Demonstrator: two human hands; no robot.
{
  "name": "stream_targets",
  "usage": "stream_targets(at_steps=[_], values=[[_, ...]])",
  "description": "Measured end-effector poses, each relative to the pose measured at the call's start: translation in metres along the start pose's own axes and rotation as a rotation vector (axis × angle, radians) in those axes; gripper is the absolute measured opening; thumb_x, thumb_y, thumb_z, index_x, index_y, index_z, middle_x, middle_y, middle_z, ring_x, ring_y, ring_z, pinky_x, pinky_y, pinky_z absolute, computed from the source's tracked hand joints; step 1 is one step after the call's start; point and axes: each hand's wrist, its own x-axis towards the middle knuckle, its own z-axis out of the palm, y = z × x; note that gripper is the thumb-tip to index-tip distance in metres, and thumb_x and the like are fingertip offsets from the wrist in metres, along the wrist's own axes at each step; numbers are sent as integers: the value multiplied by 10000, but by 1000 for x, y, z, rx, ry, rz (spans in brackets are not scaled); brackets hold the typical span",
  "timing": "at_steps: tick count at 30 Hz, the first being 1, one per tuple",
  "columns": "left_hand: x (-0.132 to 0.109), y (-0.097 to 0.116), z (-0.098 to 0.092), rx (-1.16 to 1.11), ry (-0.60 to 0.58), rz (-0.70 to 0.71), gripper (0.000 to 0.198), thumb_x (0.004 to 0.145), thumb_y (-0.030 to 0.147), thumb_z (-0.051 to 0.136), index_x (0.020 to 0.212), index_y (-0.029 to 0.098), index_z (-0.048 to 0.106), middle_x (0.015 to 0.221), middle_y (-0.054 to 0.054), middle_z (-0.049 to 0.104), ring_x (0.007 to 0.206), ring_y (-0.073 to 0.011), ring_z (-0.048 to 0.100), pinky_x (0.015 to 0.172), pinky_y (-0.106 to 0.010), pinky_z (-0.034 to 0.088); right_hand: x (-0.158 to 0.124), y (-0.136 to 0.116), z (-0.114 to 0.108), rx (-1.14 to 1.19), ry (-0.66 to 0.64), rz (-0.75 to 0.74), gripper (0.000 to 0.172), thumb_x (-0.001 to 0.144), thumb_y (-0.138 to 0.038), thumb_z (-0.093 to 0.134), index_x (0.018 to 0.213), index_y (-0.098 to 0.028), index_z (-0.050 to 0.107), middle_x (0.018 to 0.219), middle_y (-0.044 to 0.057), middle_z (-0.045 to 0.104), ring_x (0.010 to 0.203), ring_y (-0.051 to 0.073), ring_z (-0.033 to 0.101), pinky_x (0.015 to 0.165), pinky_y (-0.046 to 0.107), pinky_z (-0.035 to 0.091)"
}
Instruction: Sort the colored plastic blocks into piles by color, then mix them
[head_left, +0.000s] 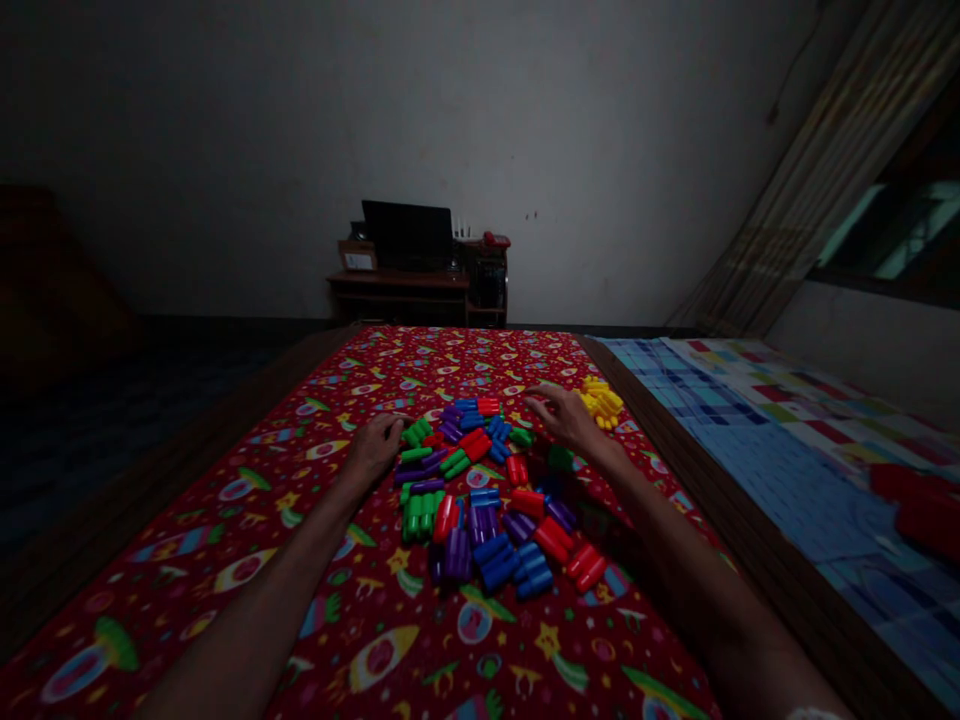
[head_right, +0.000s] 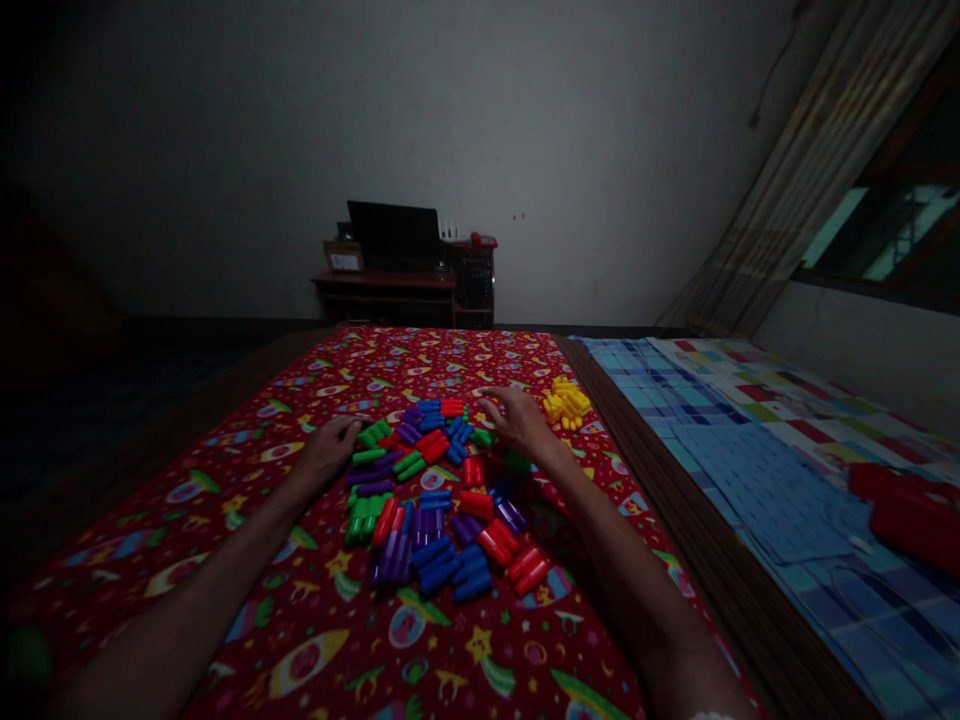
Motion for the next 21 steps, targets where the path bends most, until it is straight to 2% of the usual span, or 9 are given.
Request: stream_targets(at_steps=[3, 6, 8, 10, 13, 15, 17, 19, 21], values=[[-2, 2, 0, -84, -22, -72, 606, 884, 511, 232, 1066, 136, 673, 1044, -126, 715, 978, -244, 658, 883, -370, 516, -10, -10, 37, -15, -160, -15, 479, 945, -378, 445, 1351, -135, 515, 1347, 180, 548, 1265, 264, 488, 1064, 422, 357], [-5, 7, 0, -182, -50, -79, 713, 911, 558, 153, 1285, 112, 564, 1211, -141, 662, 1093, -240, 631, 940, -374, 497, -20, -20, 53, 49, -337, -78, 529, 963, -422, 381, 1394, -125, 459, 1385, 177, 512, 1283, 259, 467, 1059, 401, 355], [-6, 12, 0, -211, -95, -38, 716, 913, 580, 155, 1343, 143, 525, 1300, -115, 620, 1182, -238, 587, 993, -371, 467, -23, -29, 51, 130, -427, -162, 512, 966, -462, 353, 1305, -134, 552, 1255, 130, 616, 1140, 233, 569, 957, 337, 424], [-7, 17, -1, -209, -157, -4, 691, 910, 593, 179, 1328, 187, 550, 1301, -79, 627, 1213, -240, 568, 1019, -368, 448, -20, -35, 45, 180, -444, -158, 510, 968, -488, 326, 1113, -139, 668, 976, 59, 703, 889, 190, 635, 790, 277, 459], [-6, 21, -3, -214, -240, 20, 676, 905, 596, 190, 1267, 207, 608, 1241, -62, 669, 1197, -241, 581, 1035, -367, 436, -4, -32, 37, 159, -282, -15, 502, 956, -471, 363, 897, -123, 719, 728, 20, 680, 704, 168, 619, 673, 248, 438], [-6, 20, -3, -246, -263, 16, 695, 907, 590, 167, 1265, 191, 609, 1227, -67, 676, 1193, -238, 584, 1050, -382, 421, 13, -24, 39, 150, -152, 54, 427, 949, -430, 409, 956, -138, 720, 851, 45, 717, 814, 191, 649, 745, 264, 460], [-5, 18, -2, -278, -257, 7, 702, 911, 581, 154, 1296, 177, 581, 1222, -73, 678, 1204, -237, 577, 1067, -403, 402, 32, -18, 48, 148, -101, 73, 369, 946, -402, 440, 1106, -178, 686, 1101, 78, 701, 1032, 211, 632, 888, 295, 453], [-4, 15, -1, -303, -232, -2, 704, 912, 577, 156, 1339, 167, 538, 1243, -79, 666, 1221, -236, 565, 1074, -409, 393, 48, -18, 63, 154, -151, 65, 382, 957, -379, 430, 1239, -201, 617, 1292, 95, 616, 1201, 205, 554, 1000, 318, 406], [-5, 15, -1, -318, -211, -4, 706, 910, 582, 168, 1371, 165, 504, 1292, -81, 635, 1239, -230, 551, 1070, -392, 400, 55, -26, 79, 171, -260, 33, 404, 974, -356, 392, 1292, -187, 576, 1351, 105, 573, 1257, 198, 512, 1043, 330, 377]])
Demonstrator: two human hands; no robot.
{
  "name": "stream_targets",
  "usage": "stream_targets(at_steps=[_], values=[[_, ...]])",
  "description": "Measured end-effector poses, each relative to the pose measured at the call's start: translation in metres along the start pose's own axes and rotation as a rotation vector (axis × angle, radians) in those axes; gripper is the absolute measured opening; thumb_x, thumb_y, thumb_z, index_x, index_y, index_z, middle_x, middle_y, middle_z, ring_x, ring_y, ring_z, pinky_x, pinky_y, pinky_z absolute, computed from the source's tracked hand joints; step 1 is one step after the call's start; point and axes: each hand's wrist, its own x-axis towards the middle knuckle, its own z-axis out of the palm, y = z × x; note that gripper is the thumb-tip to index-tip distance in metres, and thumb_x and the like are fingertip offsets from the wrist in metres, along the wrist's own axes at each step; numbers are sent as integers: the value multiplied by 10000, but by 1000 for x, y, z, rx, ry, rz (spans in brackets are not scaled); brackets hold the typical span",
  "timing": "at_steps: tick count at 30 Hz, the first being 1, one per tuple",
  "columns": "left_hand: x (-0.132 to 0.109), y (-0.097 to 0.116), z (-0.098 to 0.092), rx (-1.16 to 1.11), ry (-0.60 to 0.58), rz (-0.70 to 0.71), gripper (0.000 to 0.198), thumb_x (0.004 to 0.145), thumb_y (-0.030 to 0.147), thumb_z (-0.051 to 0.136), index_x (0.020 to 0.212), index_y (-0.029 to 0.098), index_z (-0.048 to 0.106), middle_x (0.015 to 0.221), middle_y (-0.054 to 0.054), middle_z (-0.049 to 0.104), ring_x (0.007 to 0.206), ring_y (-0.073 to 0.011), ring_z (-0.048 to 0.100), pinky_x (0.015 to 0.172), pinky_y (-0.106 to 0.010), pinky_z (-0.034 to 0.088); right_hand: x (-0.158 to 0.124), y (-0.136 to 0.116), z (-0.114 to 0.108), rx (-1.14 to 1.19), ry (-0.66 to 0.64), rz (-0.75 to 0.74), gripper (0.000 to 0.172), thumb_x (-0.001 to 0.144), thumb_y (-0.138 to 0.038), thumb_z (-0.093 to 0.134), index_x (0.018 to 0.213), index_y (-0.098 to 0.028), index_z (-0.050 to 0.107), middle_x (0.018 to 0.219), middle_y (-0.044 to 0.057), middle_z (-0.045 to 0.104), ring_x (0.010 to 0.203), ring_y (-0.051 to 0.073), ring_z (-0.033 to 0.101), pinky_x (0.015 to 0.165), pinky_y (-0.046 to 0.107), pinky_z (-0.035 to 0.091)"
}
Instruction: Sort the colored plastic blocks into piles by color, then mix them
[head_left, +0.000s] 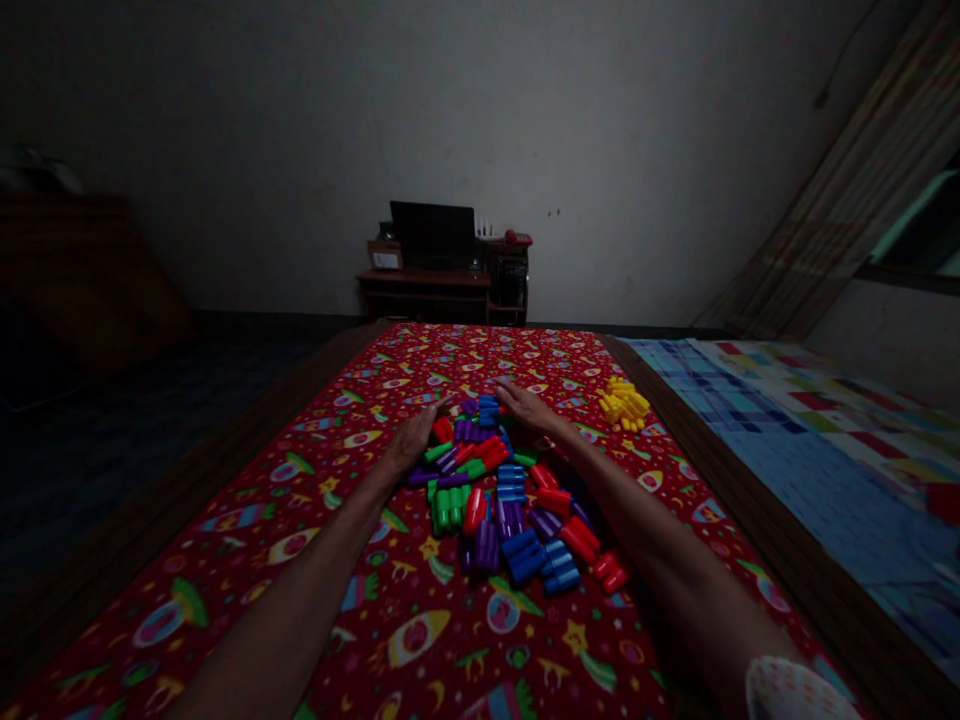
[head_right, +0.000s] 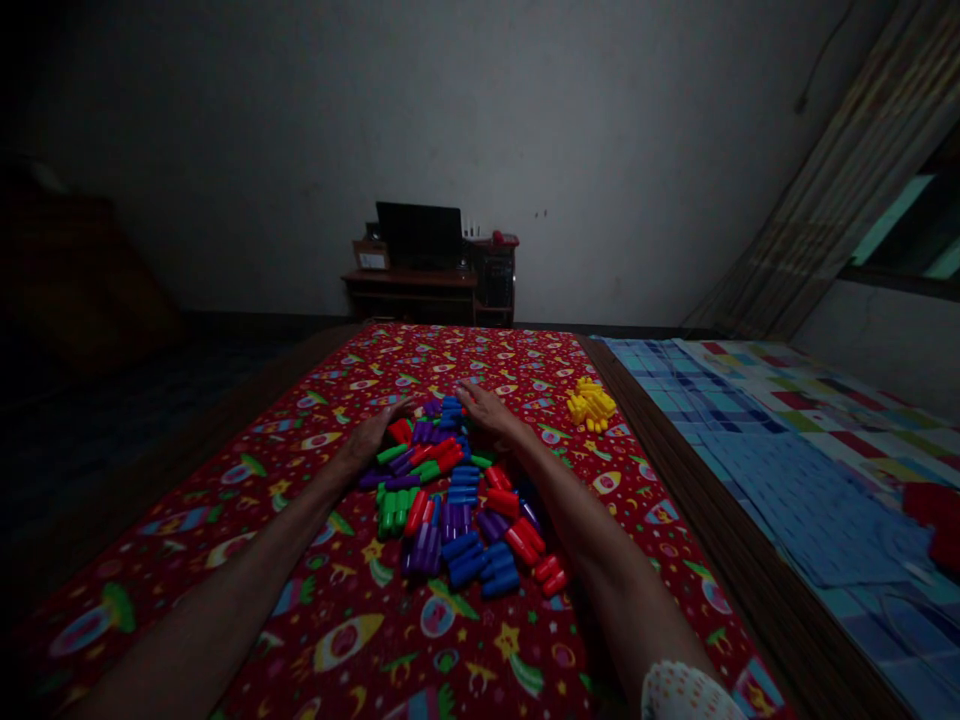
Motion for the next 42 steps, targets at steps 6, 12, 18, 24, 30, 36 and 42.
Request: stream_targets(at_steps=[6, 12, 18, 24, 30, 36, 42], values=[[1, 4, -3, 59, -14, 39, 714, 883, 641, 209, 1200, 175, 648, 1260, -86, 654, 1239, -248, 550, 1073, -399, 396, -22, -23, 16, 32, -273, -212, 419, 942, -412, 433, 1162, -141, 665, 1122, 82, 699, 1031, 219, 632, 917, 331, 457], [3, 5, -5, 54, -113, 38, 750, 780, 784, 298, 967, 201, 732, 1087, -81, 731, 1115, -280, 625, 1011, -396, 450, -74, 3, -39, 130, -85, -38, 480, 930, -453, 424, 1229, -146, 640, 1117, 90, 709, 1031, 246, 649, 902, 373, 484], [-1, 12, -6, 62, -93, -2, 783, 750, 803, 319, 973, 179, 736, 1168, -84, 703, 1142, -299, 606, 1009, -387, 443, -168, 43, -78, -55, -156, 60, 794, 833, -591, 556, 1492, -210, 331, 1541, 135, 323, 1406, 318, 316, 1121, 502, 293], [0, 14, -5, 42, -66, -5, 733, 740, 760, 365, 931, 166, 749, 1099, -94, 730, 1088, -295, 635, 976, -357, 467, -240, 31, -58, -87, -348, 55, 1035, 717, -604, 697, 1535, -301, 141, 1616, 101, -11, 1464, 358, 29, 1143, 545, 228], [0, 14, -6, 72, -73, -14, 741, 736, 758, 383, 1004, 166, 739, 1136, -79, 717, 1092, -290, 633, 958, -348, 475, -214, 11, -20, -159, -121, -67, 754, 910, -474, 510, 1538, -296, 133, 1618, 95, -9, 1472, 314, 78, 1154, 523, 236], [0, 14, -6, 69, -77, -13, 694, 774, 710, 392, 1030, 165, 736, 1166, -67, 705, 1093, -283, 631, 945, -344, 483, -147, 1, 17, -154, -1, -203, 618, 937, -437, 475, 1493, -224, 306, 1582, 131, 193, 1459, 286, 173, 1163, 501, 245], [-1, 13, -7, 89, -73, 8, 731, 780, 715, 388, 1130, 158, 707, 1189, -85, 694, 1087, -290, 630, 963, -364, 468, -82, -19, 38, -86, 26, -232, 700, 846, -456, 628, 1450, -182, 401, 1553, 187, 253, 1457, 320, 167, 1154, 529, 217]])
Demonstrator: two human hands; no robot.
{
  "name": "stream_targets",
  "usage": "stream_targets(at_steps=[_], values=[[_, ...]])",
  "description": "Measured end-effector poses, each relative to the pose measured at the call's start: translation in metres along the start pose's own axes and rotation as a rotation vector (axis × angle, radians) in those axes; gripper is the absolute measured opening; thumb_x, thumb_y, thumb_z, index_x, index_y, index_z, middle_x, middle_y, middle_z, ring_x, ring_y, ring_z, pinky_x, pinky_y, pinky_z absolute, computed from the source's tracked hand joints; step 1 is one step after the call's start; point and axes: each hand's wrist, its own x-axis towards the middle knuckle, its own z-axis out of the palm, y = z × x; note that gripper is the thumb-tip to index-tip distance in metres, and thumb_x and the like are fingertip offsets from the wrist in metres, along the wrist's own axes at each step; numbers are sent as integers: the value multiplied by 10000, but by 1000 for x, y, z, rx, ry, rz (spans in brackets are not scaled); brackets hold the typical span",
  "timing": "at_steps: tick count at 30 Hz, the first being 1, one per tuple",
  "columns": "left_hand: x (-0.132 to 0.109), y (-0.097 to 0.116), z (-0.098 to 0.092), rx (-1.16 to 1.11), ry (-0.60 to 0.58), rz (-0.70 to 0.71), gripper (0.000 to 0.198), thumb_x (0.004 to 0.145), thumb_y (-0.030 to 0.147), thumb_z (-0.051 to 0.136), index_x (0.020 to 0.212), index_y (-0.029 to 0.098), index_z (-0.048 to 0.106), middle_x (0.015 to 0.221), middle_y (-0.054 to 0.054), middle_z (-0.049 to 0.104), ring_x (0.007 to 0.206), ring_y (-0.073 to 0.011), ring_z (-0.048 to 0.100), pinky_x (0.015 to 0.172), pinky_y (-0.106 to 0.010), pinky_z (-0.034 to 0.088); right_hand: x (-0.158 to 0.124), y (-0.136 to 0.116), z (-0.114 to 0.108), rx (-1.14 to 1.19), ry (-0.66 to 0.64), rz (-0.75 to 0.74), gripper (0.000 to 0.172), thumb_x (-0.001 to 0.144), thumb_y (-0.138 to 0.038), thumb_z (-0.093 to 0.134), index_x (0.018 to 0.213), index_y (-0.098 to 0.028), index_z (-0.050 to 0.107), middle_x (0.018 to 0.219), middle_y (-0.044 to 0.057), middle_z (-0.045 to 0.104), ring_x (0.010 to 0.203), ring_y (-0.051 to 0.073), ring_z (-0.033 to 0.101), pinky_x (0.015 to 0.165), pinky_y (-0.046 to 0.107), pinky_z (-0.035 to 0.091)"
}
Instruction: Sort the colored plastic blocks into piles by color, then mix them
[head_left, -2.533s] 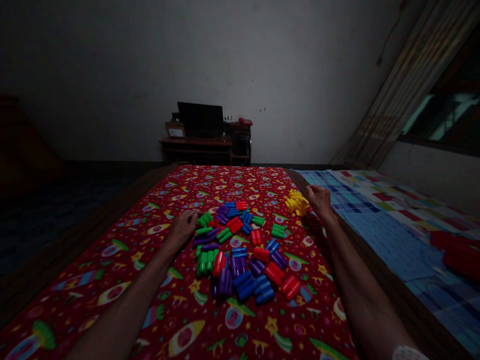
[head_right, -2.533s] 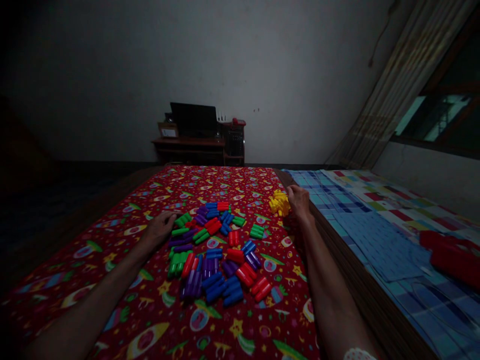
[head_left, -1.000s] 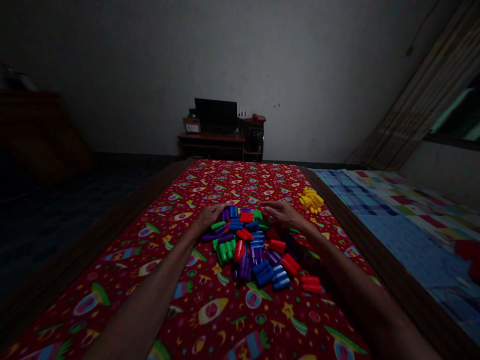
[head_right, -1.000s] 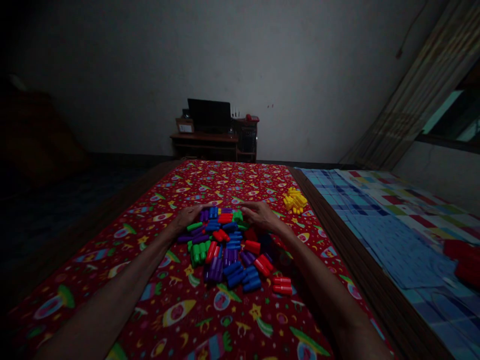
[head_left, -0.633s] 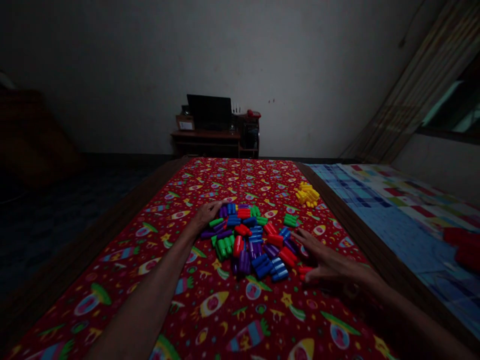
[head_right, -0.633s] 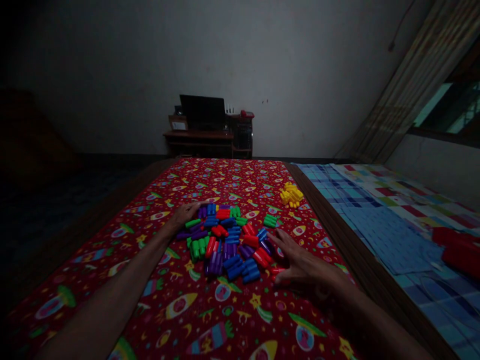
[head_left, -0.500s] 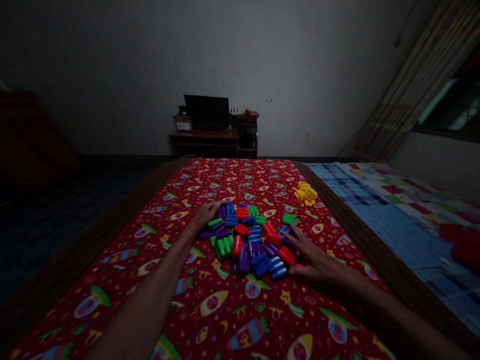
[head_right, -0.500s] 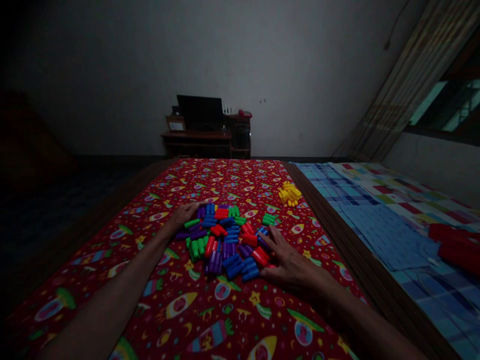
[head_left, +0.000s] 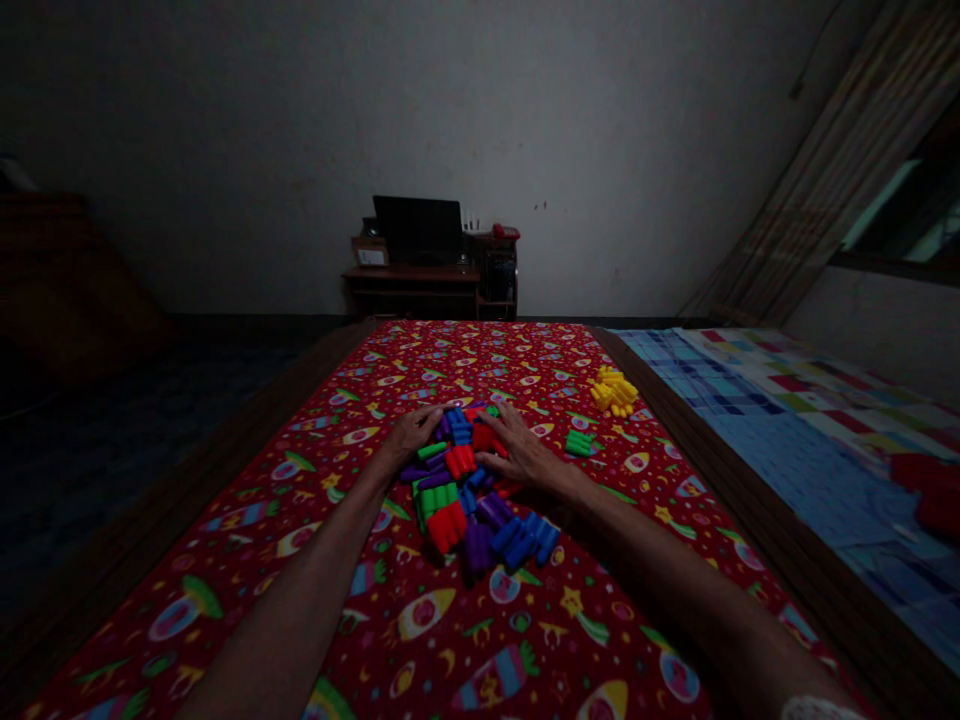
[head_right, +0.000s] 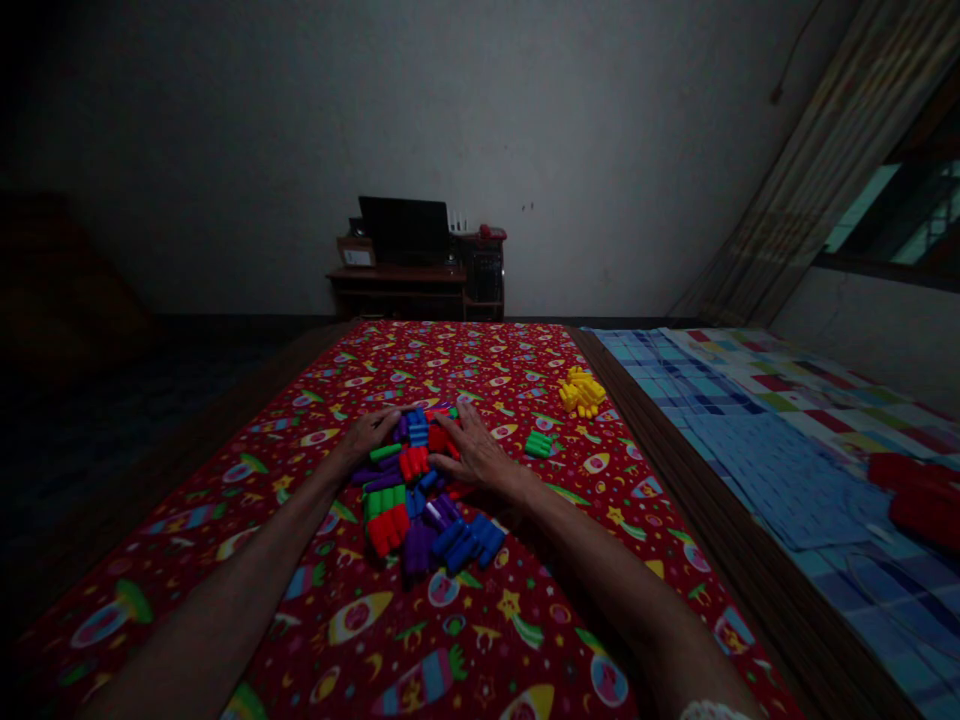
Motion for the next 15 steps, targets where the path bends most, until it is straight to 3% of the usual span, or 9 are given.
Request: stream_targets(at_steps=[3, 7, 9, 11, 13, 15], values=[[1, -1, 0, 13, 0, 11, 762, 765, 745, 375, 1101, 154, 719, 1181, -93, 697, 1079, -297, 634, 953, -370, 476, 10, -5, -19, 107, -18, -18, 727, 797, -500, 671, 1430, -225, 442, 1522, 157, 346, 1431, 317, 255, 1120, 504, 290], [1, -3, 0, 11, 9, 11, 747, 757, 761, 381, 1044, 171, 738, 1159, -82, 708, 1084, -296, 635, 961, -366, 474, -4, 9, -76, 71, 14, 102, 443, 927, -425, 499, 1321, -234, 566, 1202, 98, 672, 1107, 234, 624, 919, 368, 483], [1, -4, 1, 3, 13, 12, 752, 753, 769, 382, 1033, 170, 740, 1158, -88, 708, 1089, -298, 633, 960, -365, 476, -15, 20, -102, -175, -94, 269, 402, 898, -374, 555, 1242, -178, 626, 1062, 117, 720, 973, 234, 671, 823, 318, 496], [1, -5, 1, 1, 9, 12, 763, 749, 776, 382, 1037, 164, 736, 1169, -97, 703, 1091, -300, 633, 957, -367, 478, -24, 29, -117, -416, -287, 415, 389, 818, -335, 657, 1163, -154, 671, 1059, 142, 716, 974, 258, 667, 775, 297, 484], [1, -5, 1, 4, 2, 11, 769, 746, 778, 382, 1046, 162, 731, 1186, -103, 694, 1098, -300, 631, 959, -369, 476, -29, 32, -121, -546, -446, 492, 375, 764, -308, 702, 1111, -166, 693, 1093, 144, 704, 1002, 270, 655, 739, 280, 471], [1, -6, 1, -1, 1, 11, 773, 743, 779, 381, 1050, 160, 729, 1185, -110, 693, 1105, -301, 628, 965, -375, 472, -29, 33, -118, -585, -492, 506, 356, 764, -318, 694, 1091, -176, 695, 1095, 134, 701, 997, 262, 652, 704, 263, 455]])
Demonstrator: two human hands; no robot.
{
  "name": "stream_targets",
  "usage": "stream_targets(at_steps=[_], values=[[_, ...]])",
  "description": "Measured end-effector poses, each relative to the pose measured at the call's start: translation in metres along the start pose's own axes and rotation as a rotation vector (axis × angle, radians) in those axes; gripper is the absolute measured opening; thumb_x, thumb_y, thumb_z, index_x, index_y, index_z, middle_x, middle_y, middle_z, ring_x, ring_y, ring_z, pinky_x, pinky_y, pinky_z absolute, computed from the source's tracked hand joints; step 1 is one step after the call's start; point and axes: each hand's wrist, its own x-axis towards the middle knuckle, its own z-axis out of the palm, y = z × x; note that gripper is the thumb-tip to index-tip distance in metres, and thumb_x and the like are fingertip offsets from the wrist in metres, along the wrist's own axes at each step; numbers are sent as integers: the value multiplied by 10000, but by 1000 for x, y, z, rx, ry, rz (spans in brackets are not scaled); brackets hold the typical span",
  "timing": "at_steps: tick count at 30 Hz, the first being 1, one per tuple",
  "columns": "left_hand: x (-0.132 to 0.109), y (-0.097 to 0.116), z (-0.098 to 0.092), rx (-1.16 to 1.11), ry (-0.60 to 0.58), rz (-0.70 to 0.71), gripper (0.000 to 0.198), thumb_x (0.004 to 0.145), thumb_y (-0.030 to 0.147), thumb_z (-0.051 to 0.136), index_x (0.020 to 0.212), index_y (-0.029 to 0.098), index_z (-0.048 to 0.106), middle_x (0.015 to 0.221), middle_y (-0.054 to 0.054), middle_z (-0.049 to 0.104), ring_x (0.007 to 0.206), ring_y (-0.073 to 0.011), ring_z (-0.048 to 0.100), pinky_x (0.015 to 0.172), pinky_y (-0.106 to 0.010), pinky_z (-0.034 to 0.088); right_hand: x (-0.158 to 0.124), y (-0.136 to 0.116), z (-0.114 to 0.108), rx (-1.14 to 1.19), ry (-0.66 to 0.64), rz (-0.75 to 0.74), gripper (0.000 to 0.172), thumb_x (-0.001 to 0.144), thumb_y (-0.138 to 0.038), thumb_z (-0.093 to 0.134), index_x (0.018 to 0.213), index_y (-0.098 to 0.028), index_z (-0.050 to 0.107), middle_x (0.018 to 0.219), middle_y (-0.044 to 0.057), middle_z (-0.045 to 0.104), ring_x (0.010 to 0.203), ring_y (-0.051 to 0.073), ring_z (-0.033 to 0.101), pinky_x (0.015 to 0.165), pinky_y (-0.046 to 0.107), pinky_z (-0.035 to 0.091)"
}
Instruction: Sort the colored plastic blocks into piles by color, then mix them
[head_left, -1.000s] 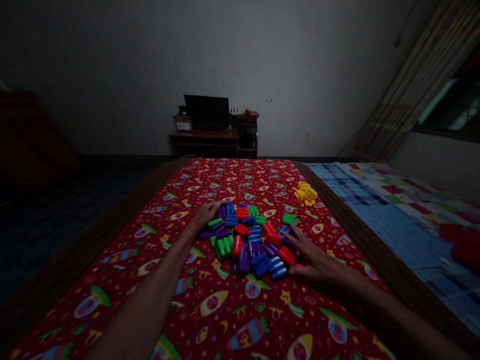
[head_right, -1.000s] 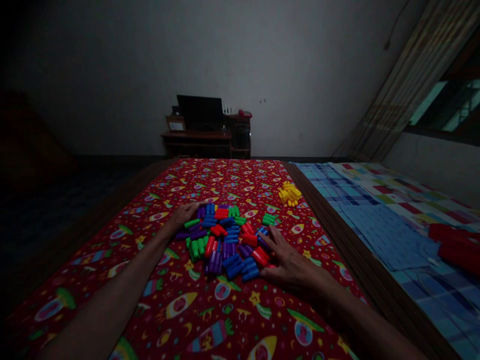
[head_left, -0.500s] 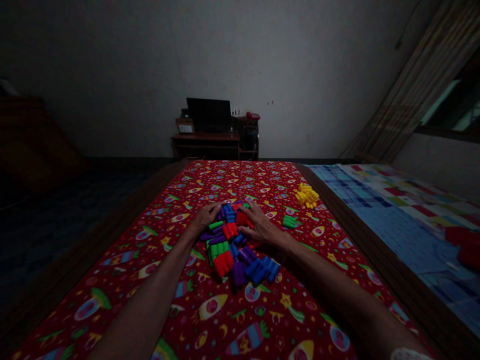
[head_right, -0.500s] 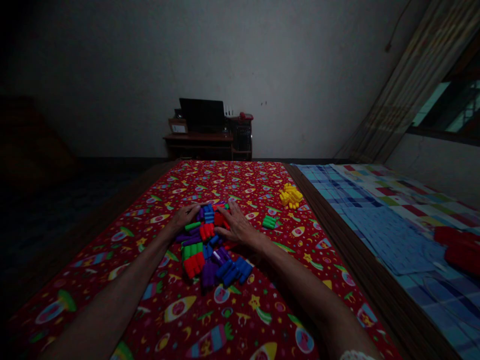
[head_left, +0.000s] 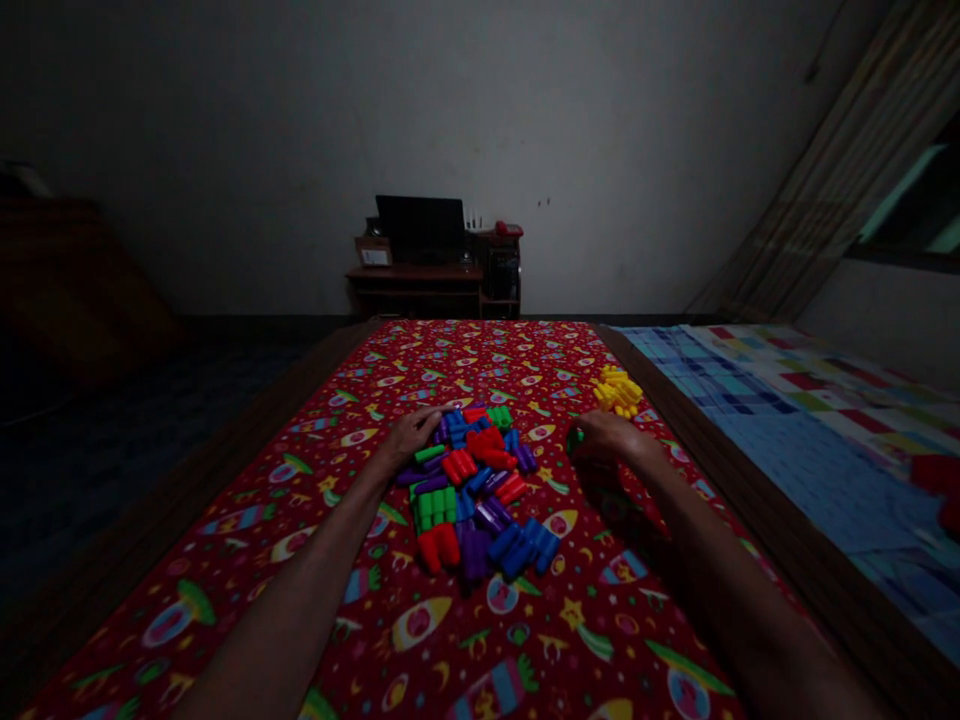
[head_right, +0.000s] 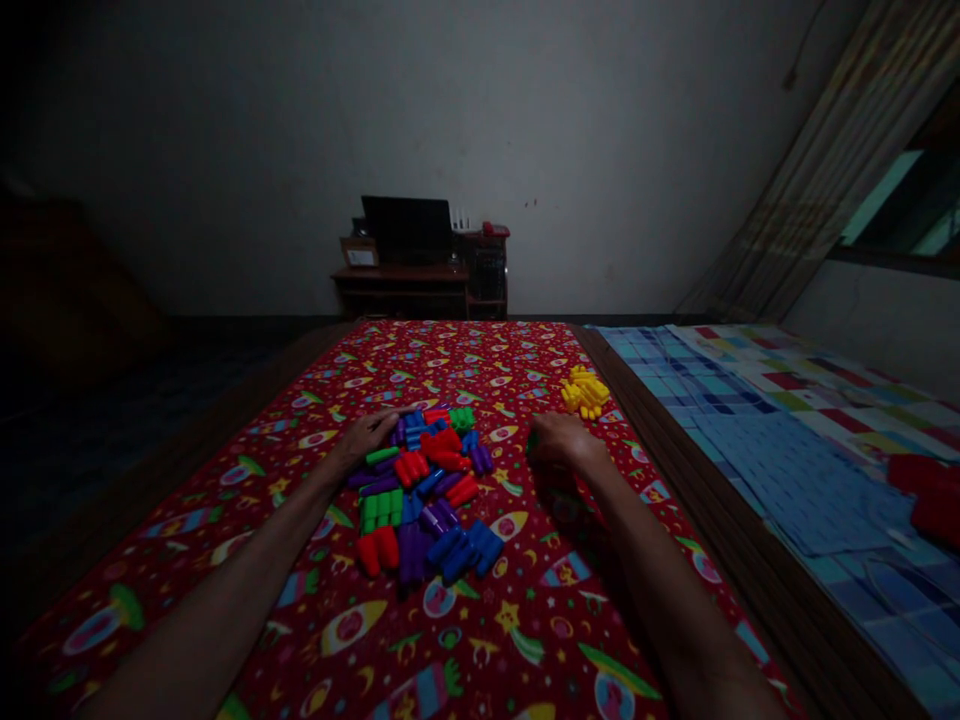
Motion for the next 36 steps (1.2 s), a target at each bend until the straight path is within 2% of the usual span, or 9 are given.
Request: stream_targets(at_steps=[5, 9, 14, 17, 20, 22, 25, 29, 36], values=[[1, -1, 0, -14, -13, -6, 727, 750, 731, 410, 1071, 159, 723, 1203, -112, 684, 1104, -293, 630, 973, -382, 469, 23, -6, 7, 91, 193, -27, 336, 861, -390, 588, 1104, -168, 652, 1050, 120, 697, 924, 214, 642, 681, 243, 409], [0, 0, -1, 6, -1, 3, 677, 762, 684, 418, 1073, 168, 728, 1158, -98, 707, 1099, -282, 632, 974, -375, 467, 55, -4, 19, 217, 410, 53, 313, 902, -330, 535, 1145, -146, 604, 1068, 133, 686, 942, 213, 625, 723, 257, 409], [0, -1, -1, 2, 17, -1, 642, 747, 673, 442, 1039, 188, 744, 1105, -80, 729, 1094, -283, 630, 963, -366, 468, 74, -14, 31, 292, 538, 51, 345, 888, -222, 540, 1207, -101, 587, 1161, 187, 651, 1071, 260, 587, 848, 307, 423], [1, -2, 0, -7, 16, -4, 636, 746, 671, 452, 1050, 194, 741, 1108, -74, 729, 1091, -279, 629, 965, -365, 464, 66, -34, 27, 355, 605, -134, 380, 918, -226, 495, 1272, -105, 560, 1167, 176, 653, 1052, 242, 597, 858, 306, 426], [1, -3, 0, -4, 3, -14, 652, 749, 672, 445, 1074, 185, 731, 1134, -79, 719, 1079, -276, 635, 965, -375, 466, 54, -62, 22, 423, 451, -438, 322, 930, -236, 477, 1209, -155, 615, 973, 88, 712, 832, 172, 634, 728, 242, 428], [1, -3, 0, -4, -1, -17, 668, 747, 678, 437, 1074, 174, 730, 1144, -91, 713, 1081, -280, 634, 966, -384, 469, 49, -77, 21, 387, 362, -535, 291, 900, -204, 506, 1152, -175, 650, 888, 57, 712, 749, 152, 621, 662, 221, 400], [1, -2, -1, -6, -1, -8, 672, 746, 682, 436, 1057, 166, 735, 1125, -102, 719, 1085, -284, 632, 964, -387, 473, 51, -79, 24, 328, 397, -475, 294, 865, -183, 530, 1124, -183, 669, 885, 67, 711, 763, 171, 623, 638, 227, 381], [1, -2, -1, -9, 2, -3, 662, 741, 686, 446, 1043, 175, 737, 1100, -98, 728, 1074, -282, 639, 956, -383, 480, 62, -52, 27, 434, 535, -331, 295, 878, -221, 512, 1126, -177, 665, 903, 73, 718, 790, 176, 638, 682, 235, 415], [0, 1, 0, -11, 22, -15, 675, 712, 721, 463, 1013, 189, 748, 1090, -88, 733, 1039, -286, 650, 949, -386, 486, 78, -7, 44, 536, 665, 1, 313, 833, -207, 534, 1112, -162, 668, 1037, 89, 700, 983, 223, 616, 916, 358, 447]])
